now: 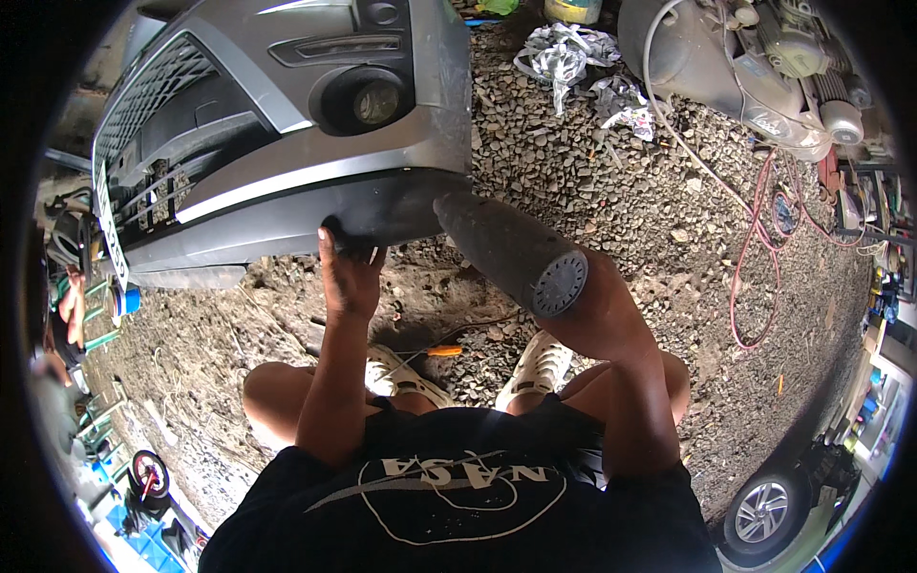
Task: The person heats a car bumper with a heat gun, pushes out a dent by hand, and uses a tool to smooth the plastic surface.
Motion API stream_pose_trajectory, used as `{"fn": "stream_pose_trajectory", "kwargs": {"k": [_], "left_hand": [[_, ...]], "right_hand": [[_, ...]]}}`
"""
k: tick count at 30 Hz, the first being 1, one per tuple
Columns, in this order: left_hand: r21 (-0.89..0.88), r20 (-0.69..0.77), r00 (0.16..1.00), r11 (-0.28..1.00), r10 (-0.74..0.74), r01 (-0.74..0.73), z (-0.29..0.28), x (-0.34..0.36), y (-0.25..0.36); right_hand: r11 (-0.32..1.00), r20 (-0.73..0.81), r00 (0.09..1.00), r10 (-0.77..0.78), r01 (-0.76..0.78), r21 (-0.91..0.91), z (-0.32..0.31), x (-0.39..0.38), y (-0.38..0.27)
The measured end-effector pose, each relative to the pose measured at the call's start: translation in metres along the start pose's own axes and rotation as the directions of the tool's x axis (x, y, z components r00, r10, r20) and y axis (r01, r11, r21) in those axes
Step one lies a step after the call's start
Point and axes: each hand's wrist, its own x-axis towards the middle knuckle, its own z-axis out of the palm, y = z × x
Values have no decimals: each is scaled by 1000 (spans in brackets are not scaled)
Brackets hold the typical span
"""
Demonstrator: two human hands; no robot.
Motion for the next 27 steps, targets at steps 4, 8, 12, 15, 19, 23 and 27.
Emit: {"fn": "stream_pose_trajectory", "kwargs": {"k": [4, 8, 12, 15, 19, 23, 27], "left_hand": [[-41, 145, 988, 998, 49, -43, 1, 5, 3], [-8, 139, 990, 999, 32, -31, 1, 2, 4], [66, -35, 996, 994, -84, 86, -29, 11, -2], [171, -107, 992, 981, -71, 89, -27, 9, 3], [186, -165, 984, 977, -71, 102, -11, 4, 6], [148, -119, 985, 978, -127, 144, -11, 2, 13], [42, 27, 998, 998, -55, 54, -32, 8, 11]], "right_hand": [[985, -76, 996, -42, 54, 162, 4, -5, 0], [995, -43, 998, 42, -37, 96, 5, -2, 8], [990, -91, 993, 74, -62, 127, 6, -3, 16], [999, -52, 998, 41, -41, -6, 3, 2, 7], [996, -118, 990, 71, -64, 55, 2, -8, 19], [990, -146, 989, 33, -12, 138, 4, -13, 21], [989, -75, 996, 54, -43, 142, -3, -1, 14]]}}
